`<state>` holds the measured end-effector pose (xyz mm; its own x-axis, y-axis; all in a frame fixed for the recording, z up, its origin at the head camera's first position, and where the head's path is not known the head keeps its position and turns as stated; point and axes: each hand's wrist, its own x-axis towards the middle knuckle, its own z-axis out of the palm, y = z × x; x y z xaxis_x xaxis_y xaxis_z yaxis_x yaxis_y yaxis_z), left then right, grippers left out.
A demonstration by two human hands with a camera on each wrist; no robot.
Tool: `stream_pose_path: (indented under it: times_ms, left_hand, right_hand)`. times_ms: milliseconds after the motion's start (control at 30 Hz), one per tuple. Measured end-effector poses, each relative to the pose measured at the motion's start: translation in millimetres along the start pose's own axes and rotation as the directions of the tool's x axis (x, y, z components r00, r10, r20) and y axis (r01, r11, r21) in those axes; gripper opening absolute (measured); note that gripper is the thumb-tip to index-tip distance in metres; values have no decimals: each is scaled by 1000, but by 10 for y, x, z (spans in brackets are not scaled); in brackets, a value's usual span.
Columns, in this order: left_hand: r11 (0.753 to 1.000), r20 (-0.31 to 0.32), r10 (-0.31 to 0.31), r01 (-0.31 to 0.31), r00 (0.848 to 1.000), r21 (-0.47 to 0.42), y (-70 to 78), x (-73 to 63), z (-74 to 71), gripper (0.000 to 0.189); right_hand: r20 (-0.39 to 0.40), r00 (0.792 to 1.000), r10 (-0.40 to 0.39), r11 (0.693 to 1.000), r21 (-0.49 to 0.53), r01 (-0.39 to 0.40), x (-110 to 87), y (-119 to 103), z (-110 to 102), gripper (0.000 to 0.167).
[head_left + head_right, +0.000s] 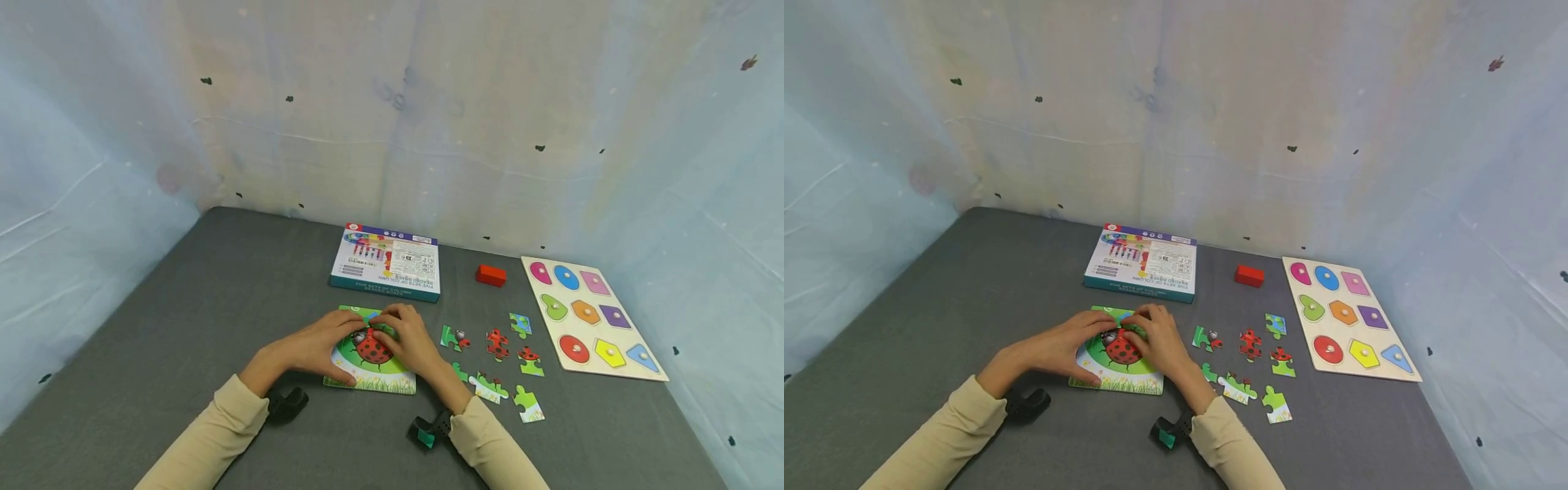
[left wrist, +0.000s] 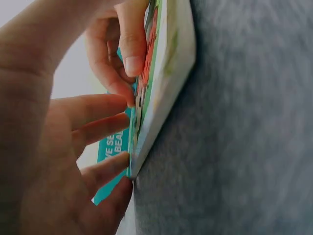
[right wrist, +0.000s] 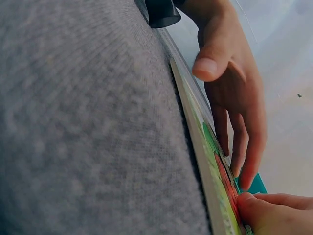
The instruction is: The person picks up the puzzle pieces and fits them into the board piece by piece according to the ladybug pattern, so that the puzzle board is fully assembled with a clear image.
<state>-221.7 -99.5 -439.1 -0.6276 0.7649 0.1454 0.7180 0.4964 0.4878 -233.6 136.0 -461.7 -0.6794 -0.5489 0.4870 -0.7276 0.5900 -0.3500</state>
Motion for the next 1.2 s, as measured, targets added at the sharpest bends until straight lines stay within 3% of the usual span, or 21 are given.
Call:
stream_pose_path:
  times_ms: [167,367,500,633,800,1000,1200]
  left_hand:
    - [997,48,-8,4,999,80,53,1,3,102]
    - [997,76,-30,24,997,77,87,-4,-17,106]
    - [998,76,-26,22,997,58,76,-5,-16,104]
    - [999,73,-20,18,997,32,66,1,-19,103]
    - [1000,70,-20,18,997,25,45,6,-14,101]
    - [999,74,-31,29,997,25,39,9,-4,100]
    - [999,70,-25,24,997,23,38,7,-11,101]
  right_hand:
    - [99,994,38,999,-37,-34,3,-13,-26,34]
    - [212,975,70,997,-60,-58,9,-21,-61,44]
    - [240,969,51,999,4,-54,1,-39,-149,46]
    - [164,986,-21,998,63,10,-38,18,-320,45]
    - [33,996,-85,996,29,84,-172,211,-647,41]
    - [-79,997,18,999,-37,-21,-464,527,-1055,42]
    - [-57,979,196,979,-47,-198,-857,896,-1374,45]
